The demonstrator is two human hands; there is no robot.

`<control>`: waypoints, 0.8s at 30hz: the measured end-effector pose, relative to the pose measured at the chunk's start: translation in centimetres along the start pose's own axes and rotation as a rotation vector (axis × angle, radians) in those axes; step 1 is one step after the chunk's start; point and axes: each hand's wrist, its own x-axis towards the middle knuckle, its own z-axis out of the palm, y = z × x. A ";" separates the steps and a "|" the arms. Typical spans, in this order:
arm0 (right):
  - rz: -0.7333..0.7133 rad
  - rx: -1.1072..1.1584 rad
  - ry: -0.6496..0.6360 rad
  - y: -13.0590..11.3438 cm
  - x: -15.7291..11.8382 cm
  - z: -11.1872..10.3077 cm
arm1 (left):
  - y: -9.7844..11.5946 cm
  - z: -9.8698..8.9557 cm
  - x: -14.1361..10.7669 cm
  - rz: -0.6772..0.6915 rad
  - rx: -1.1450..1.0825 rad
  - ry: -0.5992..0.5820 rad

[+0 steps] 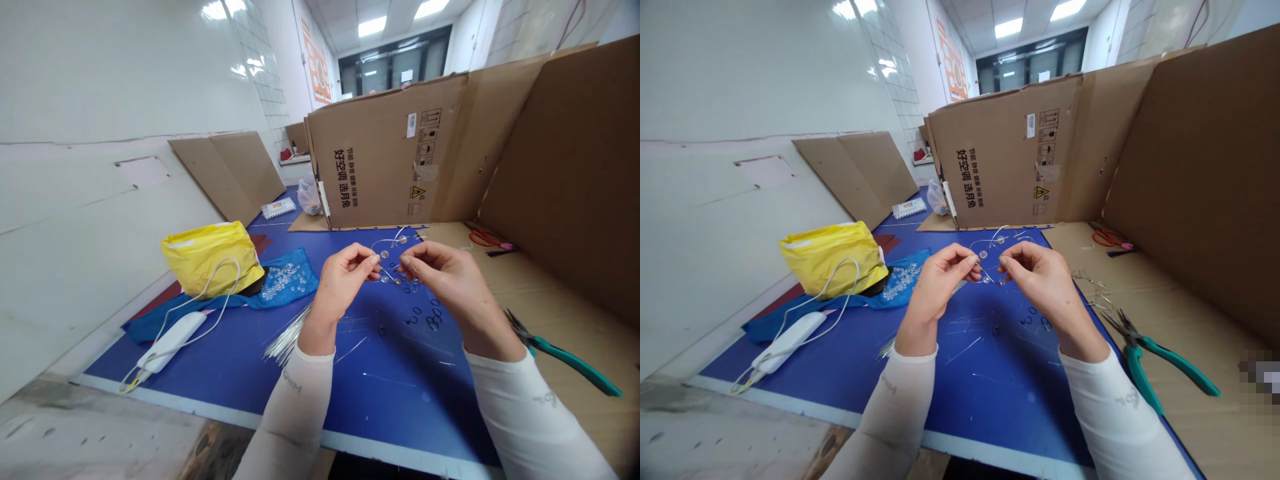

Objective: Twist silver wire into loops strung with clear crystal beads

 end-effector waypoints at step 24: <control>-0.070 0.131 0.017 0.5 0.2 0.0 | 0.6 -0.1 -0.1 -0.056 -0.109 -0.061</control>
